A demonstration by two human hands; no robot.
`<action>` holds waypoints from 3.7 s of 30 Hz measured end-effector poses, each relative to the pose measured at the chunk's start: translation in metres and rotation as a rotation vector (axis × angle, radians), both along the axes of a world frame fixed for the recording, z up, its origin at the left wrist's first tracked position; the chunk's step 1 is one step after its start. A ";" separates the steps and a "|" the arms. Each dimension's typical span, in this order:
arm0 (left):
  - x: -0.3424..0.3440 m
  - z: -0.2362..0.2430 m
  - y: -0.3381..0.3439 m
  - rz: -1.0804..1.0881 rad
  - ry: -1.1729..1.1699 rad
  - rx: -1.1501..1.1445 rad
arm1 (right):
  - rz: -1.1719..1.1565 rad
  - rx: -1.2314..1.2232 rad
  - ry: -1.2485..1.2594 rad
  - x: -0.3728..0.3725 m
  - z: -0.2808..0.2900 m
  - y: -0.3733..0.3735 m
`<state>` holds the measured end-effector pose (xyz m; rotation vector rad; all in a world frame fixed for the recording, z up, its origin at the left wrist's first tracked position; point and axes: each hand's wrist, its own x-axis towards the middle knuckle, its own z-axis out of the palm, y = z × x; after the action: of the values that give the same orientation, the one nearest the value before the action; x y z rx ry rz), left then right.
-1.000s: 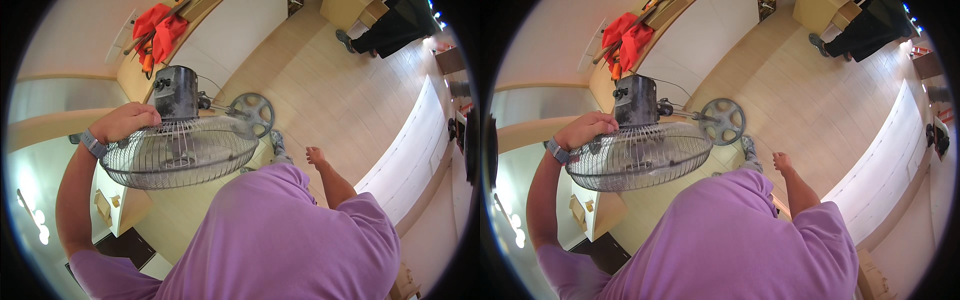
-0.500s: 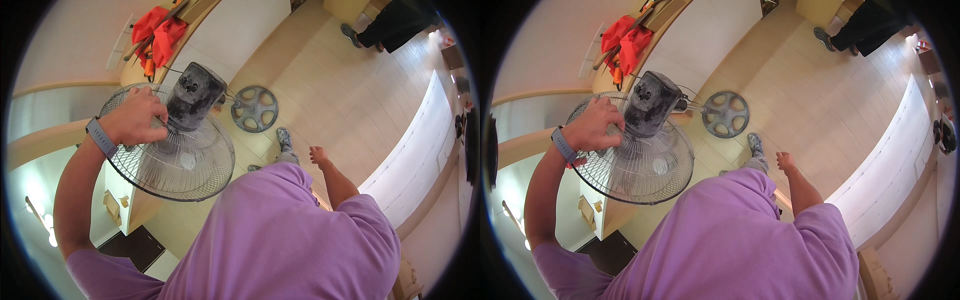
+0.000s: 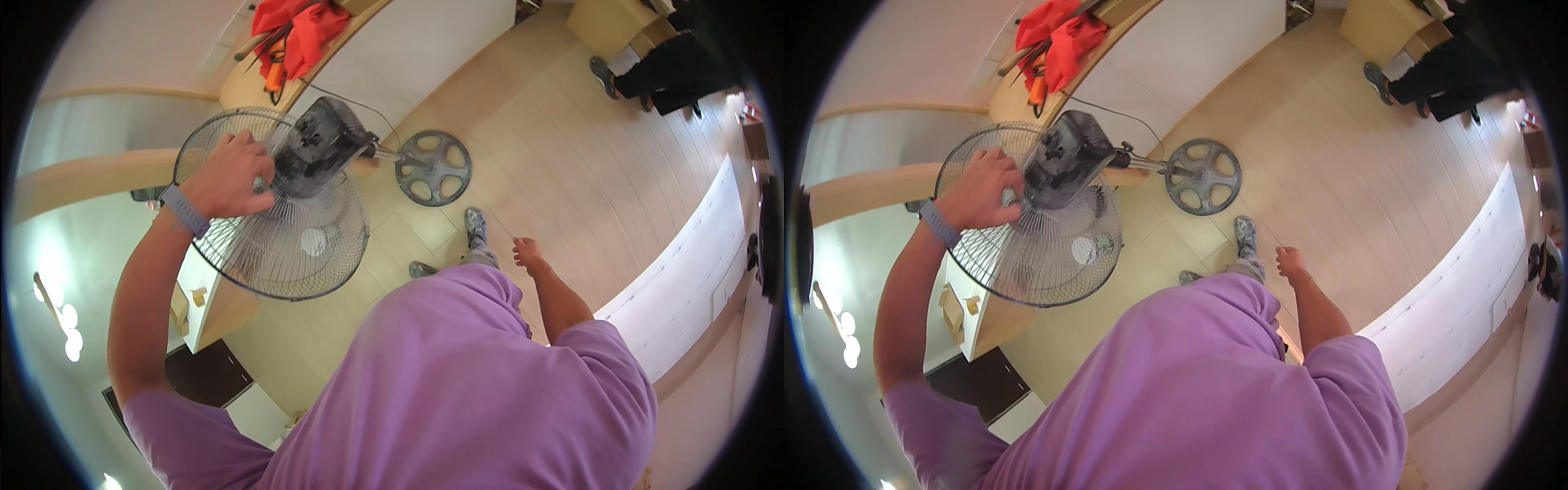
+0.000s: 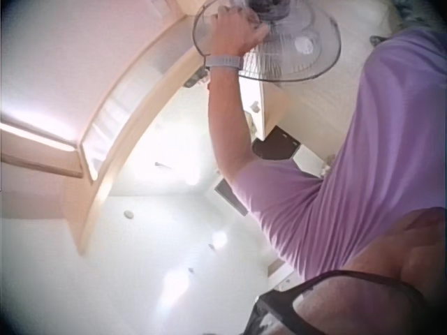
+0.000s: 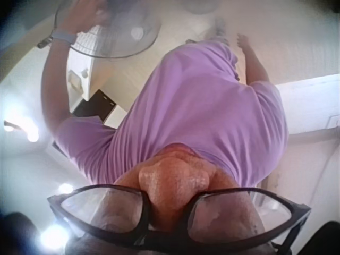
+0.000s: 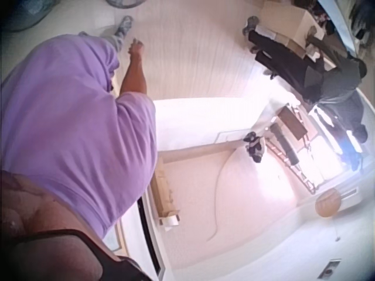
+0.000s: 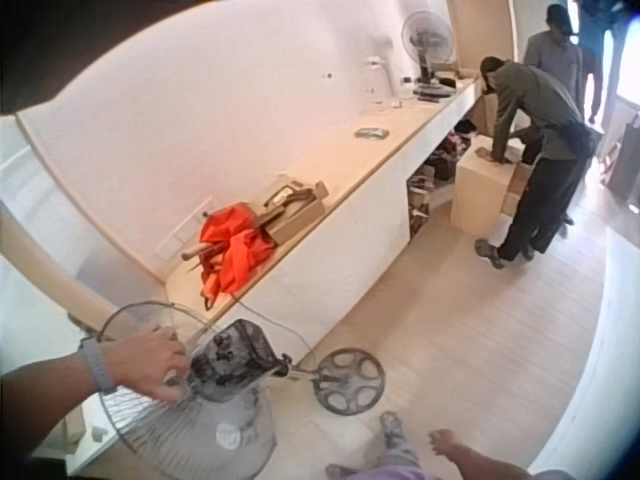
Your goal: The person organizes items on a counter, retrieves a newspaper, and pours paint from a large can into a smaller container. They then stir the paint in the smaller container using a stick.
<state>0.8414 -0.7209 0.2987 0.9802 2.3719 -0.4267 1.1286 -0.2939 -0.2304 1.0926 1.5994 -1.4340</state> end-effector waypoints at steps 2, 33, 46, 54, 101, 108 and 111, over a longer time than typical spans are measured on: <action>-0.003 -0.002 -0.001 0.002 0.032 0.044 | 0.031 -0.021 -0.013 -0.002 -0.003 0.003; 0.274 -0.180 -0.056 1.360 -0.078 1.917 | 0.156 0.178 1.070 -0.209 0.215 -0.166; 0.223 -0.224 -0.066 1.319 -0.052 1.815 | 0.173 -0.029 1.209 -0.285 0.278 -0.220; 0.276 -0.202 -0.082 1.120 -0.199 1.789 | 0.585 0.250 0.435 -0.140 0.097 -0.115; 0.694 -0.394 -0.379 3.010 0.342 1.843 | 2.843 -0.451 0.017 -0.054 -0.018 -0.939; 0.795 -0.428 -0.513 2.994 -0.045 1.469 | 3.181 -0.336 0.495 0.026 0.034 -1.114; 0.857 -0.416 -0.576 2.951 -0.126 1.639 | 3.091 -0.179 0.535 0.070 0.089 -1.173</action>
<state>1.6985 -1.2970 -0.1177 2.0594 -0.8530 -2.1085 1.1989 -1.4669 -0.1417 -1.7799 1.0946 0.6004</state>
